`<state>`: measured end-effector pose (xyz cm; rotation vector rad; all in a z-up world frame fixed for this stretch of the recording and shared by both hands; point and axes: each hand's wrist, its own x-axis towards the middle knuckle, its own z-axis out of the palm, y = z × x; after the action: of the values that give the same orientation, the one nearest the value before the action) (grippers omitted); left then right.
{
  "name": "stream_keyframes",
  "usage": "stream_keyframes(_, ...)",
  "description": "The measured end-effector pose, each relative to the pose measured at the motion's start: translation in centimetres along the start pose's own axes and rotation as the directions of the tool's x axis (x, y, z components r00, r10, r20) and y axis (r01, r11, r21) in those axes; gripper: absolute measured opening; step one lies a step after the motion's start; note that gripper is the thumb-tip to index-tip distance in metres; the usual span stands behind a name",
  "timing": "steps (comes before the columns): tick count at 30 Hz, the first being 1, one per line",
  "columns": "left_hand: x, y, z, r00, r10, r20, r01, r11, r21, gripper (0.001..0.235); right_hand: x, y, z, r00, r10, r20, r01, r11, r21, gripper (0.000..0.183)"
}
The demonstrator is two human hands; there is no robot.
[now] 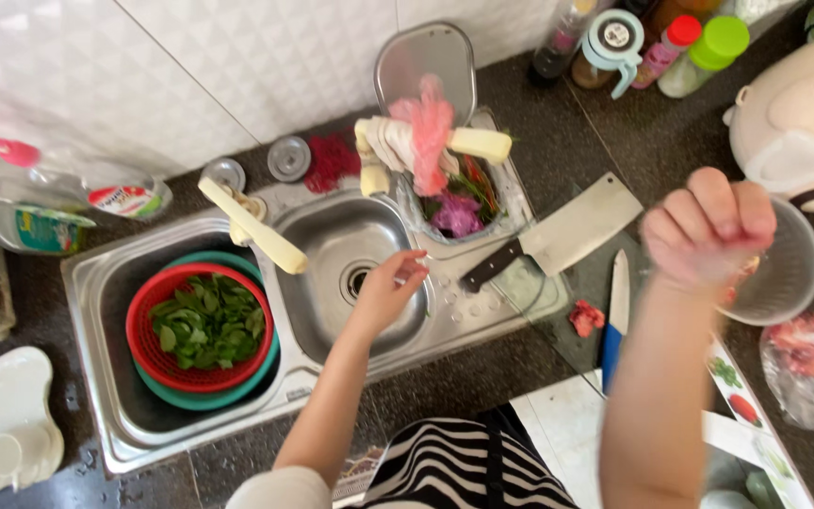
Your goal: The person cuts pieces of raw red meat on a glass cutting board using a knife and places the cut pieces into a white bowl. The person handles the meat by hand, separates pieces, and repeatedly slices them into smaller portions.
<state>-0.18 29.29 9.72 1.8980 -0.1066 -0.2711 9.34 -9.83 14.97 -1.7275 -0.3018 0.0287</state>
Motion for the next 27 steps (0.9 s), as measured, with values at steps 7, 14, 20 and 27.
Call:
stream_keyframes(7, -0.6, -2.3, -0.9, 0.996, -0.079, 0.03, 0.075, 0.991, 0.107, 0.034, -1.3, 16.2, 11.6, 0.998, -0.059, 0.026, 0.059, 0.666, -0.743, 0.063)
stream_keyframes(14, 0.2, -4.5, 1.6, 0.998, -0.053, 0.044, 0.052, 0.998, 0.036, 0.03, -5.0, 14.1, 7.6, 0.811, 0.577, -0.096, -0.505, 0.773, 0.385, 0.025)
stream_keyframes(20, 2.5, -5.1, 9.3, 0.972, -0.059, 0.23, 0.071, 0.996, -0.048, 0.029, -13.6, 13.9, 2.5, 0.732, 0.574, -0.367, -0.434, 0.808, 0.399, 0.029)
stream_keyframes(27, 5.5, -3.6, 24.5, 0.901, 0.211, 0.379, -0.28, 0.95, 0.138, 0.027, -27.4, 16.9, 0.4, 0.649, 0.19, -0.737, -0.653, 0.636, -0.411, 0.052)
